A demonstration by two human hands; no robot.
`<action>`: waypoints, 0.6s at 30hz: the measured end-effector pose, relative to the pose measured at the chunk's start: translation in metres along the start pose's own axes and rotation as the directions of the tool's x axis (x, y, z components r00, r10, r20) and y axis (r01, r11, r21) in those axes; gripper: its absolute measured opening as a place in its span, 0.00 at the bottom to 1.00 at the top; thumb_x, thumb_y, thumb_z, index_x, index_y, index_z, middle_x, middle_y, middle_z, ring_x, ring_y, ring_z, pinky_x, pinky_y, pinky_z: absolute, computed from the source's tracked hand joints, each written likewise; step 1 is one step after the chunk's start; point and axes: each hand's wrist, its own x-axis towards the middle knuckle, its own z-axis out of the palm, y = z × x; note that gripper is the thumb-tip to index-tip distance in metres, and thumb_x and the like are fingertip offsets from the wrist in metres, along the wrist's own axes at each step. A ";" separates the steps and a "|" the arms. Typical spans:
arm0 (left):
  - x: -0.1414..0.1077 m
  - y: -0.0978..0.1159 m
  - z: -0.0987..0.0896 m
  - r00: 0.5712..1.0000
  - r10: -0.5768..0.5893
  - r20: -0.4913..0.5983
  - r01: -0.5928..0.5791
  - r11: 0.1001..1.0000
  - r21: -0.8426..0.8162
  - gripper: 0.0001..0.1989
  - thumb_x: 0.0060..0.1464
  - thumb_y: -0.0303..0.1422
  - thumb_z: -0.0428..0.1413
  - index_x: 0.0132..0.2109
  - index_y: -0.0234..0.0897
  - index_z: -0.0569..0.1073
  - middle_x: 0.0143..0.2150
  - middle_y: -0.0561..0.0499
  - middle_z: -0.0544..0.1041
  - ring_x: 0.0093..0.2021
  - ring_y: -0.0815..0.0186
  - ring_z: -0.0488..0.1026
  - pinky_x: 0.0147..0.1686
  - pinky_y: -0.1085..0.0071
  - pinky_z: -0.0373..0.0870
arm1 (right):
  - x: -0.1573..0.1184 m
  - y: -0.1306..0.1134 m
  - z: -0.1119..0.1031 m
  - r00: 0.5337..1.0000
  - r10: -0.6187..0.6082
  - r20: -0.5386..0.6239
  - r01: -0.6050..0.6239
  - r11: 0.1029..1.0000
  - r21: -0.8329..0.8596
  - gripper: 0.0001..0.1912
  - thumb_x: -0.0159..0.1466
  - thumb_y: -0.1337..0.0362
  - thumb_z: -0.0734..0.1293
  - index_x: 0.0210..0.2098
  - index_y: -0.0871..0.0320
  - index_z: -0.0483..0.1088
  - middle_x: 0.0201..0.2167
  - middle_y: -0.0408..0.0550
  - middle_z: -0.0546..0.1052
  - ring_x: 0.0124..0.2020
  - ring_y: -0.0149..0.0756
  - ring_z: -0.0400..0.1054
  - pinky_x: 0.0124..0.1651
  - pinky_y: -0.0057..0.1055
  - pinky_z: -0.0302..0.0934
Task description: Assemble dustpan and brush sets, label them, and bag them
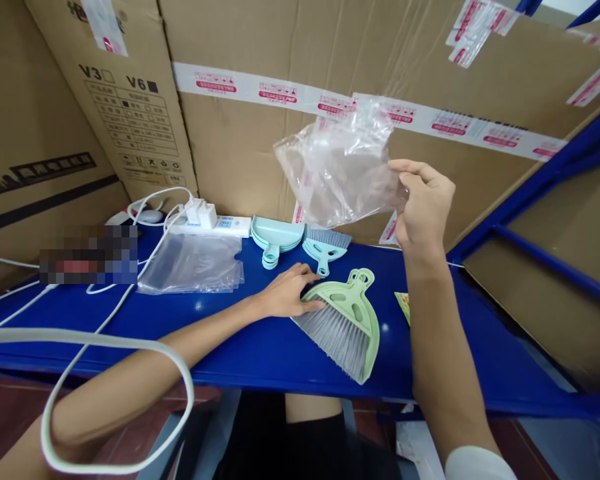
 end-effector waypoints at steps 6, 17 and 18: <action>0.008 0.001 -0.033 0.985 -0.045 -0.164 -0.098 0.637 -0.765 0.50 0.60 0.69 0.56 0.72 0.34 0.67 0.60 0.32 0.79 0.58 0.46 0.76 0.56 0.51 0.71 | -0.005 0.005 0.010 0.984 0.176 0.025 -0.177 0.979 0.104 0.07 0.63 0.67 0.66 0.38 0.56 0.78 0.36 0.46 0.79 0.33 0.33 0.73 0.40 0.37 0.75; -0.023 -0.066 -0.162 0.669 -0.581 -0.463 -0.012 0.615 -0.789 0.25 0.36 0.23 0.75 0.41 0.36 0.73 0.33 0.51 0.80 0.32 0.66 0.76 0.35 0.69 0.72 | -0.081 -0.008 0.089 0.857 0.335 0.391 -0.339 0.939 -0.062 0.09 0.65 0.71 0.67 0.39 0.58 0.81 0.38 0.45 0.81 0.34 0.31 0.73 0.40 0.31 0.73; -0.034 -0.078 -0.173 0.683 -0.592 -0.428 0.067 0.635 -0.770 0.26 0.38 0.22 0.73 0.45 0.35 0.74 0.34 0.50 0.81 0.33 0.65 0.77 0.35 0.68 0.72 | -0.090 -0.009 0.099 0.796 0.385 0.468 -0.400 0.914 -0.073 0.09 0.65 0.72 0.67 0.39 0.58 0.81 0.37 0.45 0.81 0.34 0.32 0.74 0.39 0.32 0.74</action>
